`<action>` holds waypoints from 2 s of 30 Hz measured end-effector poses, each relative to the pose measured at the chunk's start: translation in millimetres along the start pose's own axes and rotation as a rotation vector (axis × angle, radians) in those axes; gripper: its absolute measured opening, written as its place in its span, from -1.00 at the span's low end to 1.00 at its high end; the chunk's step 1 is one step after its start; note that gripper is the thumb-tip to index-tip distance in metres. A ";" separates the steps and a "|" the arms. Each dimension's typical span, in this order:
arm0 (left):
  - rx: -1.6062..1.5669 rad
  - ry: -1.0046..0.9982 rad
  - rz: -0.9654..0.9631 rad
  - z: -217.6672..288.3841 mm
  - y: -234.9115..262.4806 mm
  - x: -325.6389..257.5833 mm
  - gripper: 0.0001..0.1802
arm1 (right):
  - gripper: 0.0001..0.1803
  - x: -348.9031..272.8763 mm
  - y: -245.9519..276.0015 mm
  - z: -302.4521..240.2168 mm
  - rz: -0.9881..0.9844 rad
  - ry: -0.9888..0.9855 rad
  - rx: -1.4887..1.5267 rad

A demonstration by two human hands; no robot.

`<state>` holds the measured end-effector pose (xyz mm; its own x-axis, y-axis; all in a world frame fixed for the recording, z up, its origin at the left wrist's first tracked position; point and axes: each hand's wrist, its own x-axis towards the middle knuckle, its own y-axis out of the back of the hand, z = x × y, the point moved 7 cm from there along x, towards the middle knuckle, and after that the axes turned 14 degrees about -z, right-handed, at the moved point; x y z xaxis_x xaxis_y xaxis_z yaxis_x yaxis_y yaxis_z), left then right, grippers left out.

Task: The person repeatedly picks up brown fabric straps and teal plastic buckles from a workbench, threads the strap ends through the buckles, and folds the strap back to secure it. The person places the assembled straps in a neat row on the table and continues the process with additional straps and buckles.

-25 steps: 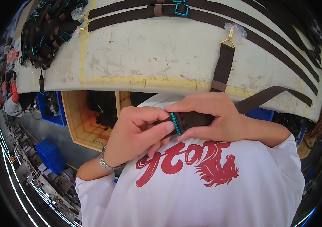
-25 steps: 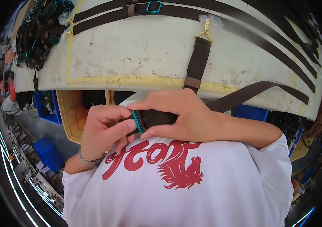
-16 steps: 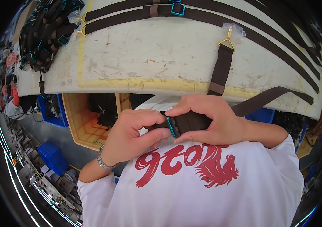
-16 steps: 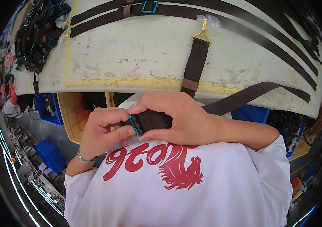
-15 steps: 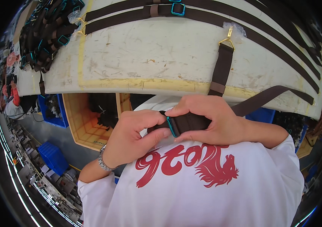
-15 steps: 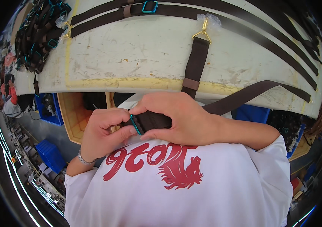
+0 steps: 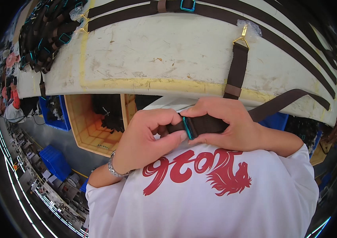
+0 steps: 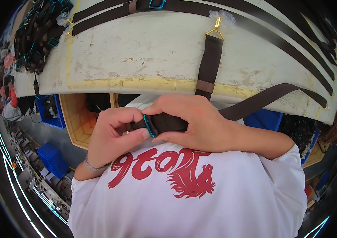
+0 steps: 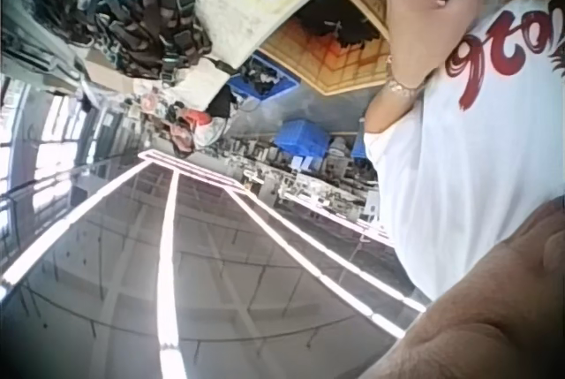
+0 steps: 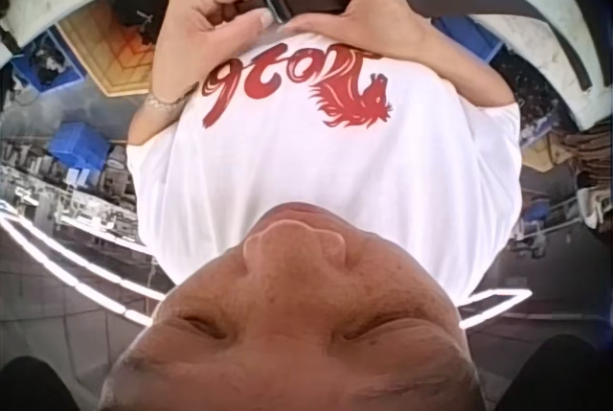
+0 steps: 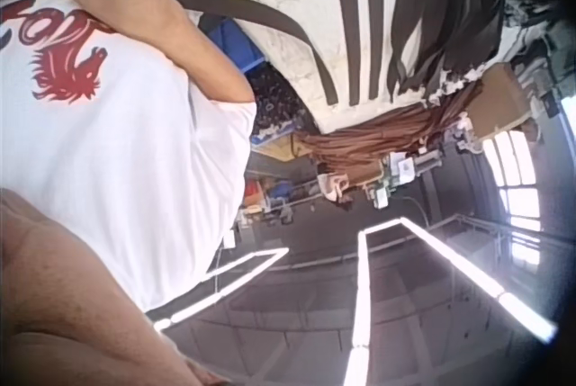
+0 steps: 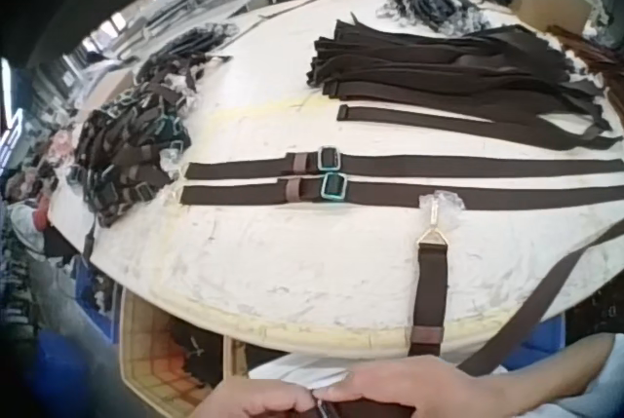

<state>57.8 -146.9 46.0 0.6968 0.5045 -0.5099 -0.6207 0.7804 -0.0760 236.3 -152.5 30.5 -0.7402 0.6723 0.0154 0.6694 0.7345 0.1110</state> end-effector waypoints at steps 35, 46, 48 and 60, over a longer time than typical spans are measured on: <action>-0.095 -0.066 0.176 -0.4 -4.7 -1.7 -0.91 | -0.34 -0.1 5.0 2.8 0.027 -0.053 0.022; -0.296 0.017 0.009 -17.9 -2.2 0.4 -0.91 | -0.37 0.0 0.4 3.2 0.035 -0.115 0.097; 0.028 -0.055 0.149 0.4 -4.8 -1.6 -0.92 | -0.35 0.2 0.7 3.5 -0.012 -0.120 0.011; 0.379 -0.274 0.228 41.5 19.7 -8.0 -0.72 | -0.40 -2.1 -8.3 9.0 -0.023 -0.216 0.331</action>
<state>54.9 -120.2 84.2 0.6593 0.7157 -0.2306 -0.6291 0.6930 0.3521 232.9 -159.1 20.6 -0.7482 0.6336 -0.1969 0.6635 0.7156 -0.2185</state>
